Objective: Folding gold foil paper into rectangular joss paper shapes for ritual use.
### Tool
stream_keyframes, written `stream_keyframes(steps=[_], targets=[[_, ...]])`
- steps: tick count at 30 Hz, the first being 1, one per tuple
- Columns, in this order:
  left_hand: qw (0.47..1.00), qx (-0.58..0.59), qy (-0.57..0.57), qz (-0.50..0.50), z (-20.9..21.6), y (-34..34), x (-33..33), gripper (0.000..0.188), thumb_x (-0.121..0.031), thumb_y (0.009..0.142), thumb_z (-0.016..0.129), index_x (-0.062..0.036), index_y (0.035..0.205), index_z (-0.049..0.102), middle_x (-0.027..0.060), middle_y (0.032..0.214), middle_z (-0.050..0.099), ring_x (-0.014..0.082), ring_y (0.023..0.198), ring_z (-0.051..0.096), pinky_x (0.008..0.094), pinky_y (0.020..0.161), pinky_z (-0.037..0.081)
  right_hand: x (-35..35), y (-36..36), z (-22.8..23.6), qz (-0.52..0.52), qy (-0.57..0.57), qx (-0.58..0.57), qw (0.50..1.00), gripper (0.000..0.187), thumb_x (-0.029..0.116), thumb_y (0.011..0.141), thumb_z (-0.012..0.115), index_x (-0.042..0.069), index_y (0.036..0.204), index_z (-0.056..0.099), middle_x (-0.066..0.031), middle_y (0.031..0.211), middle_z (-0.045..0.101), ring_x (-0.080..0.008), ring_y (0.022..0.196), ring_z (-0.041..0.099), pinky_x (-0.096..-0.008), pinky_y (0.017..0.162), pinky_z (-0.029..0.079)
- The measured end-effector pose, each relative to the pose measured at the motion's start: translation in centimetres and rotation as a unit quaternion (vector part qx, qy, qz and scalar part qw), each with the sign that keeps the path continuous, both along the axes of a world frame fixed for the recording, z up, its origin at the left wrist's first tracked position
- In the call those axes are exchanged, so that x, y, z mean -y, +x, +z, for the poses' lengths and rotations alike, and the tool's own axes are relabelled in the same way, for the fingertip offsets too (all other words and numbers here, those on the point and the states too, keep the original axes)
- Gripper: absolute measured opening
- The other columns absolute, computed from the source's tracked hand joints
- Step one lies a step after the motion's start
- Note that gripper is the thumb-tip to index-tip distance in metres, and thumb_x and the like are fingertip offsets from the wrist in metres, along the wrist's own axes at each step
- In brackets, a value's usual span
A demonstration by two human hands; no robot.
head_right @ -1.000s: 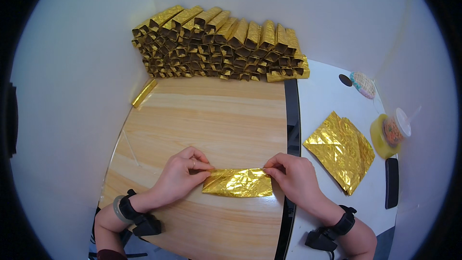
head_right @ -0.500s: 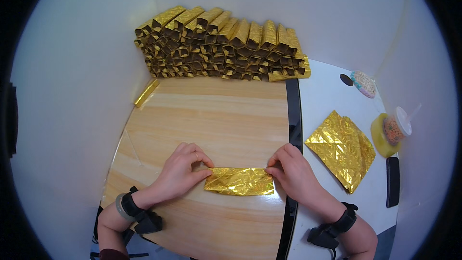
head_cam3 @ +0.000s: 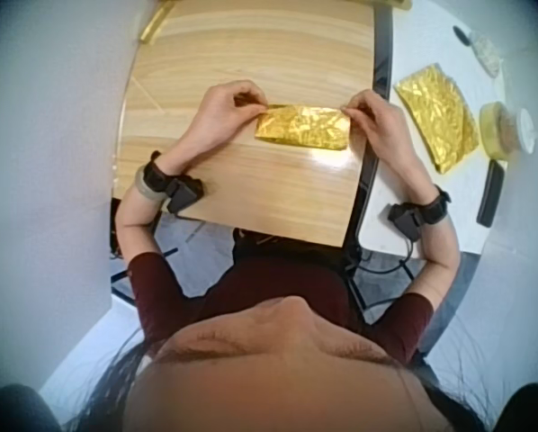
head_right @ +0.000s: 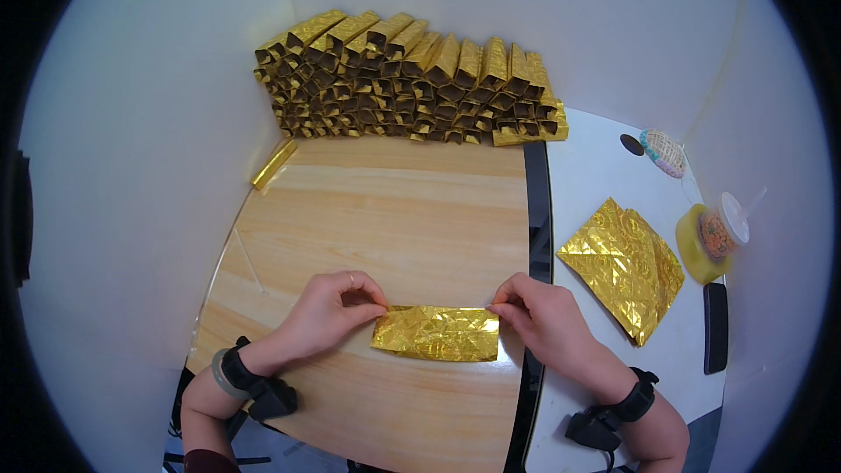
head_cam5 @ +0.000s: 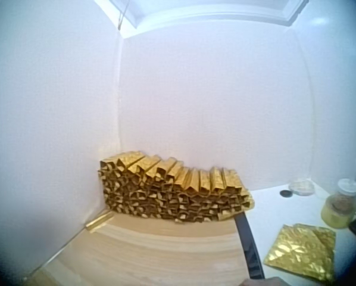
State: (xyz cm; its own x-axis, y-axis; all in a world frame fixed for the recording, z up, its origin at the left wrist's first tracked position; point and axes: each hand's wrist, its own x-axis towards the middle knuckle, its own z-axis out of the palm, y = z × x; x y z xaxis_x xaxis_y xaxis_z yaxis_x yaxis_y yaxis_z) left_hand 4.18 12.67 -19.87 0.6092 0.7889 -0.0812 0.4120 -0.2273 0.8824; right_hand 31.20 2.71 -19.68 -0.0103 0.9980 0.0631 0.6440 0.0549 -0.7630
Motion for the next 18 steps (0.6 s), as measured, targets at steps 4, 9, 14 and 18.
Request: stream_keyframes(steps=[4,9,14,18], targets=[[1.000,0.006,-0.016,-0.002,0.2,-0.1,0.2,0.006,-0.003,0.086,0.066,0.0020,0.089,0.065,0.0065,0.084,0.067,0.0095,0.079,0.064,0.0238,0.071,0.052,0.2,0.2,0.3,0.009,-0.011,-0.022,1.000,0.013,0.011,0.088,0.068,0.000,0.091,0.062,-0.0083,0.073,0.066,-0.0143,0.067,0.066,-0.0274,0.061,0.051],[0.998,0.013,-0.057,0.026,0.4,0.0,0.3,0.003,0.000,0.085,0.066,0.0021,0.087,0.063,0.0073,0.087,0.067,0.0101,0.082,0.064,0.0239,0.074,0.052,0.3,-0.3,1.0,-0.012,-0.069,-0.116,0.991,0.012,0.004,0.087,0.068,-0.001,0.097,0.065,-0.0048,0.081,0.069,-0.0104,0.073,0.066,-0.0242,0.068,0.053],[0.992,0.125,-0.023,0.008,-1.1,-0.2,0.2,0.005,0.004,0.084,0.066,0.0028,0.088,0.063,0.0106,0.097,0.066,0.0116,0.091,0.064,0.0235,0.079,0.052,0.1,0.7,0.4,0.001,-0.056,-0.159,0.986,0.010,-0.001,0.085,0.068,-0.001,0.094,0.067,-0.0058,0.088,0.069,-0.0113,0.080,0.066,-0.0234,0.073,0.054],[0.980,0.167,-0.103,0.011,-0.7,-0.1,0.4,0.007,0.004,0.085,0.066,0.0033,0.091,0.064,0.0111,0.097,0.066,0.0118,0.092,0.064,0.0230,0.082,0.053,0.1,0.5,0.7,0.000,0.017,-0.167,0.986,0.011,-0.005,0.084,0.065,-0.001,0.093,0.069,-0.0072,0.093,0.068,-0.0111,0.085,0.066,-0.0240,0.073,0.053]])
